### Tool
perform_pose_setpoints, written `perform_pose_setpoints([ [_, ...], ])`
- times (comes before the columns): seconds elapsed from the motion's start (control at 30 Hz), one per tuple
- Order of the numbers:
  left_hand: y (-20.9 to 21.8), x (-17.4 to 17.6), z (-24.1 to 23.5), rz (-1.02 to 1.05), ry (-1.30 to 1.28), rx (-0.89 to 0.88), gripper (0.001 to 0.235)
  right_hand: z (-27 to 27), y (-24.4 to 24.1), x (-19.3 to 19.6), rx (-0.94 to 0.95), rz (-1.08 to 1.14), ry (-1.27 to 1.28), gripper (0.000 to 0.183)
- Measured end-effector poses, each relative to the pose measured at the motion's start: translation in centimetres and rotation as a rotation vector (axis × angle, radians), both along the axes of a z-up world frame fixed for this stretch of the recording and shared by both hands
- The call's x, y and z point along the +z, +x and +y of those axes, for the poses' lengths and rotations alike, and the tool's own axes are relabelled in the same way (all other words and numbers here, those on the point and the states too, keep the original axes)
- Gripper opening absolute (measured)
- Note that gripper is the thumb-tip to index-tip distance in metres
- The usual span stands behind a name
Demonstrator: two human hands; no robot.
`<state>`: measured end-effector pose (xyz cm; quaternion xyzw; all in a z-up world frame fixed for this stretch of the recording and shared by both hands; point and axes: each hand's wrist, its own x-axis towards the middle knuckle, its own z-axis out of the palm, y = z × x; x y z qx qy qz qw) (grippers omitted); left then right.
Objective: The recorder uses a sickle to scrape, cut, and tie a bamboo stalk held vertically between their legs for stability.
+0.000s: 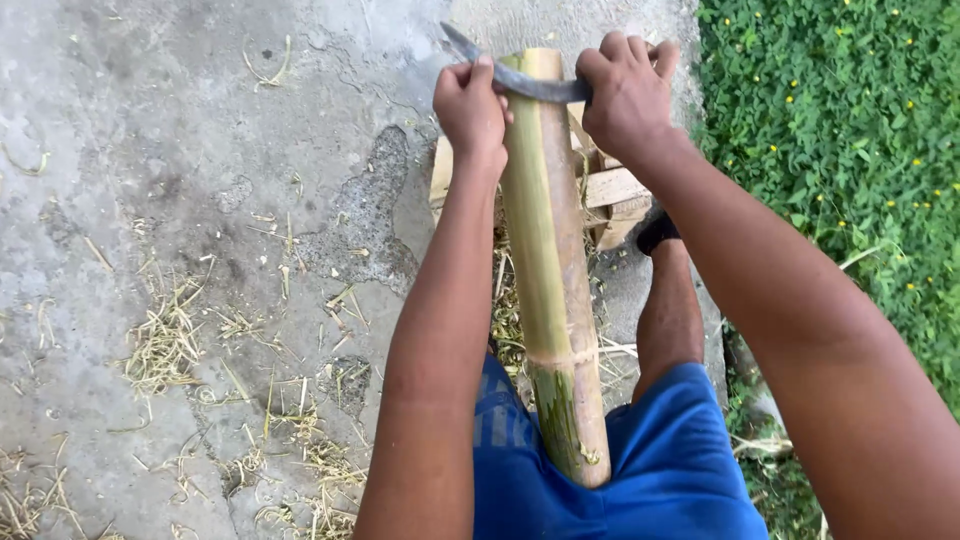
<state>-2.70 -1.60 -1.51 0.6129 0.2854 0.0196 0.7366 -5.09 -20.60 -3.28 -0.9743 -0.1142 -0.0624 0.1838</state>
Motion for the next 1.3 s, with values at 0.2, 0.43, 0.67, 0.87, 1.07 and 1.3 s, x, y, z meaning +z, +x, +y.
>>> perform_pose_setpoints([
  [0.2,-3.1,0.2,0.3,-0.021,-0.057,0.010,0.016,-0.5,-1.7,0.8,0.067,0.009,-0.132,0.007],
  [0.43,-0.7,1.2,0.6,0.051,-0.116,0.046,0.017,-0.2,1.1,1.1,0.103,-0.061,-0.169,0.009],
  [0.67,5.5,-0.2,0.7,0.039,-0.146,0.039,0.014,0.0,5.1,-1.0,0.031,-0.092,-0.077,0.015],
  [0.87,-0.9,-0.6,0.7,0.023,-0.118,-0.003,0.013,-0.3,-0.1,1.4,0.045,-0.049,-0.096,0.014],
  [1.07,-3.8,-1.0,0.7,-0.041,-0.142,-0.017,0.018,-1.1,-2.2,2.4,0.134,-0.128,-0.236,0.010],
  [1.3,2.8,0.5,0.9,0.094,-0.076,0.001,0.016,0.2,4.0,2.6,0.061,-0.013,-0.286,0.010],
])
